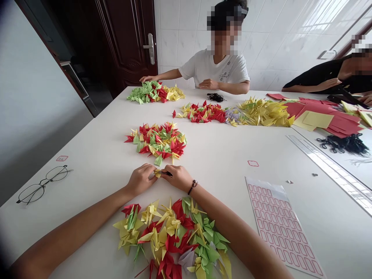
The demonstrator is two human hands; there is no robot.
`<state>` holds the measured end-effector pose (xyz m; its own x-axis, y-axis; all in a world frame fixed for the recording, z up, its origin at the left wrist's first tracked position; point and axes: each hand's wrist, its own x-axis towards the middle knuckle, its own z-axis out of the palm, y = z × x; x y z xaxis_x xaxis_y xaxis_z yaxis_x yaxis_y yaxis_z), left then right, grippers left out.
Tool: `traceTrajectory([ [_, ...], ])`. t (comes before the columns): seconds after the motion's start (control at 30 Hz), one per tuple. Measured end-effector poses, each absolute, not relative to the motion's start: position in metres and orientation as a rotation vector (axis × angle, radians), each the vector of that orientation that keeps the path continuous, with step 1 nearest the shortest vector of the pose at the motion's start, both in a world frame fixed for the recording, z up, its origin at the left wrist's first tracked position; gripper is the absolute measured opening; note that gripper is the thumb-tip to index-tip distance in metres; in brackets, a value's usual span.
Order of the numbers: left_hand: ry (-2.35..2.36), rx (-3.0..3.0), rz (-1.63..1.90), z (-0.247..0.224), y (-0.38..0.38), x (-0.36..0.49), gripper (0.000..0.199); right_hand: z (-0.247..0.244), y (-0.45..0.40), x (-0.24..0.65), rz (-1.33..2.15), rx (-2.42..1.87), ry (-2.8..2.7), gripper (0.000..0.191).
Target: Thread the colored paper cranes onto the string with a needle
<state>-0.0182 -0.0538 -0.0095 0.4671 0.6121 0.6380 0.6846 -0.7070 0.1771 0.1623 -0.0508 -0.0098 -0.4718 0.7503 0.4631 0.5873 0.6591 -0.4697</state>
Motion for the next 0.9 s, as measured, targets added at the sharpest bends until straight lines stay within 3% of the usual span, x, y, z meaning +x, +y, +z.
traceTrajectory([
  [0.9,-1.392,-2.719,-1.027,-0.0083,-0.0535,-0.0190,0.004,-0.0099,-0.0506,0.1638,0.372,-1.011,-2.173,0.011],
])
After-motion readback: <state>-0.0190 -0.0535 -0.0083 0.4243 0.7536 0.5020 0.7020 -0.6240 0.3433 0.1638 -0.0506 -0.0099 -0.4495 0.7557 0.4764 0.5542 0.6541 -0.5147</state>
